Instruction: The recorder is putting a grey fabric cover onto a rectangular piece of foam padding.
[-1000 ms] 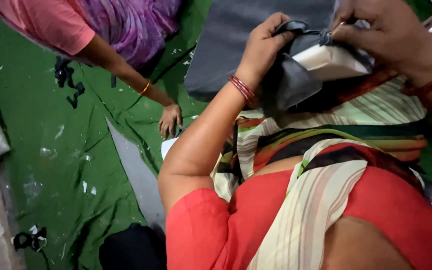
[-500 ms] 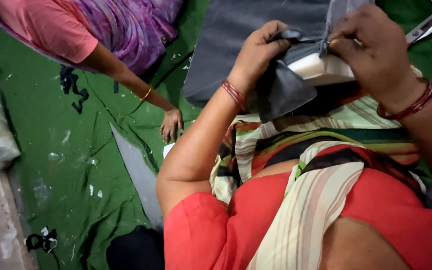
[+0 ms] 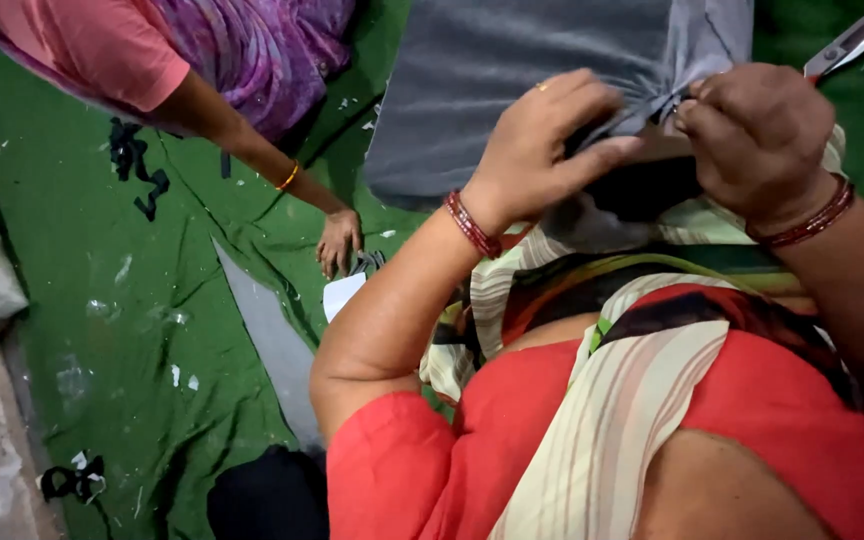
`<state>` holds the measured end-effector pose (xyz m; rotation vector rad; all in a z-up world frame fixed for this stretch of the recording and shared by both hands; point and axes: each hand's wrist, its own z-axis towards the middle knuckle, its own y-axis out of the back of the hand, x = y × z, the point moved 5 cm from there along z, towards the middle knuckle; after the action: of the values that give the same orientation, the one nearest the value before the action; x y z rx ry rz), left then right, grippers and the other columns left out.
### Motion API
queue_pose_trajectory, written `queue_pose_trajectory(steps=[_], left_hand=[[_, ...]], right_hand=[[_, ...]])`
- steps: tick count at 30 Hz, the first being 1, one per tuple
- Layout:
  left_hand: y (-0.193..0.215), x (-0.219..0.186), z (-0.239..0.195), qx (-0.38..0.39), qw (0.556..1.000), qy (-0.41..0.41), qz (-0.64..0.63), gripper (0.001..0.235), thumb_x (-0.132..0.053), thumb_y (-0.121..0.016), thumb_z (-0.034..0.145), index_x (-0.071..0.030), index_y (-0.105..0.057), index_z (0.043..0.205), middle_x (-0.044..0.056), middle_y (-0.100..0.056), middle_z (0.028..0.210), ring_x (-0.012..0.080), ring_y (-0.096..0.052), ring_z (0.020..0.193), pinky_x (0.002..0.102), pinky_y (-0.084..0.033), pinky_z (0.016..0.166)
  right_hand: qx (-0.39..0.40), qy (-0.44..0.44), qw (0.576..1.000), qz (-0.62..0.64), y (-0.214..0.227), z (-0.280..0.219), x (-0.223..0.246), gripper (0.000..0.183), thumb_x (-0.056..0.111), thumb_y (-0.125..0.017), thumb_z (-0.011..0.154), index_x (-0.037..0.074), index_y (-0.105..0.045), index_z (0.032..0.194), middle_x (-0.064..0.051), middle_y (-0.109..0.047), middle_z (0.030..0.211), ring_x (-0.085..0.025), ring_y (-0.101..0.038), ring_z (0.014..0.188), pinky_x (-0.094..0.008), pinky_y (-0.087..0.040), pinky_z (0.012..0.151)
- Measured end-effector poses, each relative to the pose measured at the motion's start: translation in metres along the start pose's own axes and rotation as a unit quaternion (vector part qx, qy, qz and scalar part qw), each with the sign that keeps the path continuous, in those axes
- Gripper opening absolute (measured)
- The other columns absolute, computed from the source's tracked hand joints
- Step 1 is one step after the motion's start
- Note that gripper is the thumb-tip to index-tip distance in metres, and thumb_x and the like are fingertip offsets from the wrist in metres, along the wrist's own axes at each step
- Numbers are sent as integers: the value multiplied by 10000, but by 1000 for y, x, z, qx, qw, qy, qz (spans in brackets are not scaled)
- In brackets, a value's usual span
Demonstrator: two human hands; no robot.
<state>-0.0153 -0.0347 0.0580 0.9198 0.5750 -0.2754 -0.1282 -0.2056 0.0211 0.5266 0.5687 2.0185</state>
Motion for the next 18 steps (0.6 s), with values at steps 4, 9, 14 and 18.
queue_pose_trajectory(steps=[4, 9, 14, 18], left_hand=[[-23, -3, 12, 14, 995, 53, 85, 344, -370, -780, 883, -111, -631, 1053, 71, -621, 984, 319, -647, 961, 435, -532, 807], [-43, 11, 15, 19, 986, 33, 165, 269, -314, -725, 920, -110, -599, 1041, 77, -618, 1038, 311, -656, 979, 443, -543, 803], [-52, -2, -15, -72, 989, 16, 132, 183, -192, -725, 904, -124, -616, 1035, 81, -606, 980, 304, -640, 924, 426, -525, 786], [-63, -11, -33, -102, 979, -22, 175, 216, -118, -711, 920, -78, -603, 1103, 73, -600, 994, 290, -622, 896, 420, -527, 820]], right_hand=[[-31, 46, 998, -40, 7, 8, 13, 149, -57, -813, 855, -1, -718, 956, -119, -644, 1018, -334, -706, 906, -445, -575, 783], [-44, 56, 996, -58, 13, 6, 15, 143, -38, -827, 858, 6, -714, 934, -120, -645, 987, -336, -696, 862, -440, -561, 754], [-27, -69, 996, 58, 1, -15, 22, 147, -42, -797, 901, -31, -722, 1027, -156, -659, 938, -345, -656, 829, -426, -522, 722], [-25, -202, 961, 188, -3, -35, 26, 127, -29, -790, 1044, -23, -670, 1087, -150, -681, 1035, -302, -684, 914, -354, -540, 797]])
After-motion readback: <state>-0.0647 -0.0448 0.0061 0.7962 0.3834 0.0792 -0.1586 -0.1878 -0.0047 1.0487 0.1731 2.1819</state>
